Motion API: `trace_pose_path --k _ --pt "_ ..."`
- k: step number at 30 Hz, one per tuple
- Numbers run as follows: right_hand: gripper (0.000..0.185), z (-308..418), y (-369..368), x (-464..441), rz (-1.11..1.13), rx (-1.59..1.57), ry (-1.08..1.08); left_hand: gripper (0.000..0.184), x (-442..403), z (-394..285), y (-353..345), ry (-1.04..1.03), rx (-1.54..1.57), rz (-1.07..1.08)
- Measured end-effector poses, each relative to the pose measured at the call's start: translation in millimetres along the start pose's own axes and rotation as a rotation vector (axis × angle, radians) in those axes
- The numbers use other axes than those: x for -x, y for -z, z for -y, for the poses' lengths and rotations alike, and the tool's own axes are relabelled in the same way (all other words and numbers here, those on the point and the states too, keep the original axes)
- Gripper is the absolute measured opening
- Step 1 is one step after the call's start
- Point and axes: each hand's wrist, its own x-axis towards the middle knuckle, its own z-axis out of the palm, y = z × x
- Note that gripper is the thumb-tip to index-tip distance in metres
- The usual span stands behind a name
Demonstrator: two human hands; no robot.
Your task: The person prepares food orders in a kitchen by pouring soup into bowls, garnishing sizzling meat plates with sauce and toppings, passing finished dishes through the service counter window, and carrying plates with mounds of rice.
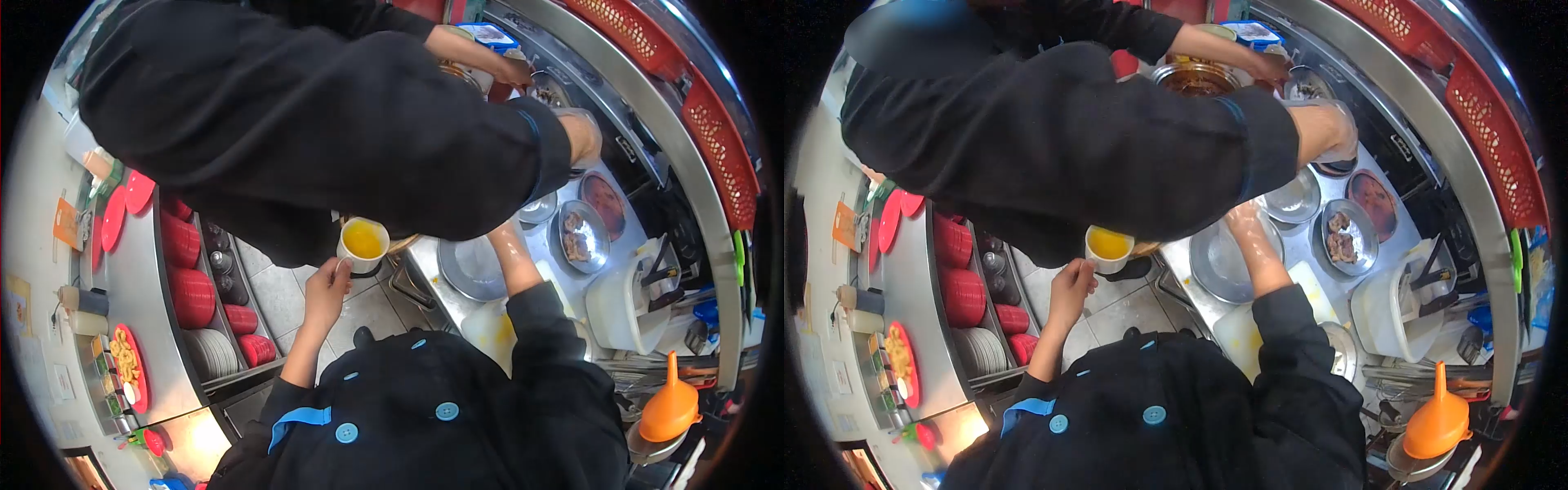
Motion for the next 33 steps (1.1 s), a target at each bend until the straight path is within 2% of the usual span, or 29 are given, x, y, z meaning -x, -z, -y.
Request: trace_pose_path --k 3,10,14,16,17,18,21,22,24,26,28,30,31,32,33 --pt "0.032 3 -10 -12 0.018 0.147 0.191 0.03 1 -4 -3 0.003 0.01 0.015" --pt "0.035 6 -14 -19 -0.058 0.206 0.339 0.029 6 -5 -14 -0.029 0.018 0.043" --pt "0.033 11 -4 -23 0.007 0.137 0.218 0.03 7 -7 -22 -0.034 0.038 0.079" --pt "0.037 18 -3 -9 0.36 0.257 0.072 0.031 10 -7 -26 -0.02 0.041 0.099" --pt "0.032 17 5 -1 0.307 0.138 0.157 0.031 11 -6 -27 -0.034 0.028 0.115" --pt "0.032 14 6 0 0.298 0.15 0.146 0.031 9 -8 -31 -0.055 0.02 0.13" --pt "0.024 30 26 2 0.48 0.251 -0.072 0.032 9 -12 -38 -0.056 0.017 0.168" --pt "0.024 31 25 6 0.473 0.268 -0.101 0.032 8 -12 -41 -0.065 0.009 0.201" --pt "0.018 26 25 28 0.238 0.057 0.156 0.031 8 -11 -48 -0.081 0.037 0.21" --pt "0.013 32 56 25 0.288 0.034 0.014 0.03 7 -13 -57 -0.073 0.07 0.261" --pt "0.012 33 96 37 0.191 -0.011 -0.115 0.029 6 -13 -67 -0.057 0.047 0.318" --pt "0.013 43 162 52 0.273 -0.014 -0.324 0.03 10 -27 -80 -0.066 0.083 0.462" --pt "0.016 41 191 68 0.351 -0.094 -0.531 0.03 11 -34 -91 -0.047 0.094 0.507" --pt "0.016 36 218 91 0.182 -0.119 -0.5 0.029 12 -38 -107 -0.037 0.121 0.565" --pt "0.016 40 254 108 0.135 -0.54 -0.772 0.028 10 -39 -122 -0.078 0.153 0.668"
